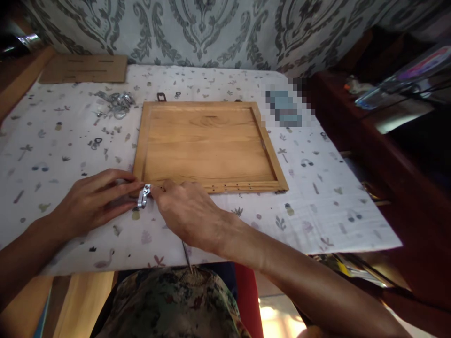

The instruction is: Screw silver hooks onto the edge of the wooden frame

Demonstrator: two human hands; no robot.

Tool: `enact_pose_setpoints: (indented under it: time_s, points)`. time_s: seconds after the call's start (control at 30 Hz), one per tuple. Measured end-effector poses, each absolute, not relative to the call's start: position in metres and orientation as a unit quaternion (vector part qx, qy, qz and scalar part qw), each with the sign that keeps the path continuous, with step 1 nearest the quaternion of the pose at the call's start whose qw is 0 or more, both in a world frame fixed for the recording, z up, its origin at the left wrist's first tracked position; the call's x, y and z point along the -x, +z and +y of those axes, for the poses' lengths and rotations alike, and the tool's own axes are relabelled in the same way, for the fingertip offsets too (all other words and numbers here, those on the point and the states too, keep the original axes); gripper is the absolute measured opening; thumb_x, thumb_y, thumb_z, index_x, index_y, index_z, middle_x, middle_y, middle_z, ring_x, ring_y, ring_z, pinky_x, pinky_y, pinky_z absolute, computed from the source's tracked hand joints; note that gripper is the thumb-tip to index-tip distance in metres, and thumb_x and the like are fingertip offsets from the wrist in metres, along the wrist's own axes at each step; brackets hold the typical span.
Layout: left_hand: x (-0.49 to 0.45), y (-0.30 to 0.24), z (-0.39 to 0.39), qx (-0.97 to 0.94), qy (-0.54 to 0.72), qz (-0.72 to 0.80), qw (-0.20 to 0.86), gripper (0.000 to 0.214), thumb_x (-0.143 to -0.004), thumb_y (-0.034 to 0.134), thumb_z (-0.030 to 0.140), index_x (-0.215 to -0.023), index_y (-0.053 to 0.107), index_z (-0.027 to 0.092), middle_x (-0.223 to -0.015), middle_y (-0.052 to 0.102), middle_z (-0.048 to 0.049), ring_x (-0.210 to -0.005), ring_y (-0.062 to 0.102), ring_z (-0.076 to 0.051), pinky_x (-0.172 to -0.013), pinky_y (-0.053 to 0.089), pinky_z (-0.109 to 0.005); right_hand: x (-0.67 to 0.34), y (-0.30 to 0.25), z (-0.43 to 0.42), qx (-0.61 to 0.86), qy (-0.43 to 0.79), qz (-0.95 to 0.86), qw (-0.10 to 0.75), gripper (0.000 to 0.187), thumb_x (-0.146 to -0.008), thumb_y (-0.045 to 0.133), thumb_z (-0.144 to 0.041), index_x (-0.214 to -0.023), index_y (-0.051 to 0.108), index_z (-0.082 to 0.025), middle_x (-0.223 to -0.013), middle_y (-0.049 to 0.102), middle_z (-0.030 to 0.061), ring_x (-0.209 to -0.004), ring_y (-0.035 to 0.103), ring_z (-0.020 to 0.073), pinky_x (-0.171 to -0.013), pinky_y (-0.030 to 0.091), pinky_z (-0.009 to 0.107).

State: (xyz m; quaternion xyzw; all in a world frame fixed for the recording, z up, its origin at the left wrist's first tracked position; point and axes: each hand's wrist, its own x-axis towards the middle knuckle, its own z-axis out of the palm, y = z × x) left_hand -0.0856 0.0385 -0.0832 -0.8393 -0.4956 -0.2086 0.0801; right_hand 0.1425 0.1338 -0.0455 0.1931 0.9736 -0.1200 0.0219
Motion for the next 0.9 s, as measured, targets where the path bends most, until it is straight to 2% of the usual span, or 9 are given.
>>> enact_pose_setpoints:
  time_s: [0.17, 0.27, 0.33, 0.4, 0.5, 0.57, 0.63, 0.77, 0.9]
  points:
    - [0.083, -0.082, 0.04, 0.84, -0.198, -0.493, 0.109, 0.02, -0.102, 0.057, 0.029, -0.117, 0.064, 0.019, -0.108, 0.07, -0.0072, -0.087, 0.07, -0.018, -0.072, 0.056, -0.028, -0.141, -0.042, 0.138, -0.2, -0.156, 0.967, 0.03, 0.033, -0.093, 0.052, -0.004, -0.119, 0.068, -0.017, -0.097, 0.075, 0.0073, -0.068, 0.062, 0.0167, -0.055, 0.025, 0.03]
    - [0.082, -0.08, 0.041, 0.842, -0.194, -0.488, 0.122, 0.018, -0.102, 0.057, 0.028, -0.115, 0.065, 0.019, -0.105, 0.071, -0.0062, -0.086, 0.069, -0.019, -0.068, 0.055, -0.029, -0.141, -0.039, 0.142, -0.205, -0.206, 0.956, 0.034, 0.041, -0.091, 0.051, -0.004, -0.125, 0.068, -0.021, -0.104, 0.076, 0.008, -0.076, 0.066, 0.0189, -0.059, 0.034, 0.028]
    - [0.081, -0.08, 0.041, 0.843, -0.191, -0.488, 0.123, 0.018, -0.102, 0.058, 0.027, -0.115, 0.065, 0.019, -0.105, 0.071, -0.0066, -0.086, 0.069, -0.019, -0.066, 0.054, -0.029, -0.143, -0.038, 0.148, -0.204, -0.264, 0.943, 0.011, 0.041, -0.092, 0.049, -0.004, -0.122, 0.07, -0.023, -0.104, 0.076, 0.0068, -0.079, 0.067, 0.0182, -0.063, 0.039, 0.027]
    - [0.082, -0.08, 0.041, 0.841, -0.193, -0.491, 0.121, 0.017, -0.102, 0.058, 0.026, -0.115, 0.066, 0.018, -0.107, 0.071, -0.0073, -0.087, 0.07, -0.019, -0.066, 0.055, -0.029, -0.146, -0.037, 0.155, -0.216, -0.324, 0.92, -0.045, 0.038, -0.094, 0.046, -0.007, -0.12, 0.071, -0.02, -0.09, 0.074, 0.0042, -0.074, 0.063, 0.0154, -0.064, 0.04, 0.026]
    - [0.082, -0.081, 0.041, 0.839, -0.197, -0.495, 0.114, 0.017, -0.101, 0.058, 0.025, -0.115, 0.066, 0.018, -0.11, 0.071, -0.0077, -0.09, 0.071, -0.019, -0.067, 0.056, -0.029, -0.152, -0.036, 0.167, -0.256, -0.386, 0.869, -0.172, 0.033, -0.099, 0.042, -0.012, -0.121, 0.067, -0.012, -0.063, 0.054, -0.0039, -0.057, 0.049, 0.0107, -0.056, 0.036, 0.024]
    - [0.082, -0.082, 0.04, 0.838, -0.198, -0.498, 0.108, 0.017, -0.101, 0.058, 0.025, -0.115, 0.067, 0.018, -0.11, 0.071, -0.0075, -0.089, 0.071, -0.019, -0.067, 0.056, -0.029, -0.154, -0.034, 0.176, -0.253, -0.436, 0.829, -0.241, 0.024, -0.101, 0.047, -0.019, -0.112, 0.067, -0.012, -0.063, 0.048, -0.0059, -0.053, 0.042, 0.0085, -0.052, 0.034, 0.023]
    - [0.081, -0.082, 0.04, 0.836, -0.201, -0.501, 0.101, 0.017, -0.102, 0.057, 0.026, -0.114, 0.068, 0.018, -0.11, 0.071, -0.0071, -0.088, 0.071, -0.018, -0.067, 0.056, -0.028, -0.155, -0.033, 0.184, -0.244, -0.501, 0.784, -0.273, 0.016, -0.1, 0.057, -0.028, -0.1, 0.066, -0.015, -0.065, 0.048, -0.0062, -0.051, 0.04, 0.0065, -0.048, 0.032, 0.022]
    - [0.08, -0.081, 0.04, 0.825, -0.211, -0.516, 0.093, 0.019, -0.104, 0.053, 0.03, -0.114, 0.068, 0.022, -0.109, 0.072, -0.0057, -0.082, 0.071, -0.016, -0.066, 0.056, -0.027, -0.154, -0.029, 0.193, -0.25, -0.611, 0.695, -0.284, 0.031, -0.089, 0.074, -0.045, -0.079, 0.06, -0.019, -0.067, 0.052, -0.0059, -0.047, 0.041, 0.0041, -0.041, 0.031, 0.019]
    - [0.079, -0.081, 0.041, 0.823, -0.218, -0.518, 0.084, 0.018, -0.105, 0.052, 0.031, -0.113, 0.067, 0.024, -0.107, 0.071, -0.0048, -0.081, 0.071, -0.016, -0.064, 0.056, -0.027, -0.151, -0.023, 0.191, -0.222, -0.638, 0.665, -0.318, 0.037, -0.076, 0.085, -0.048, -0.077, 0.062, -0.019, -0.073, 0.06, -0.0051, -0.054, 0.049, 0.0045, -0.046, 0.041, 0.018]
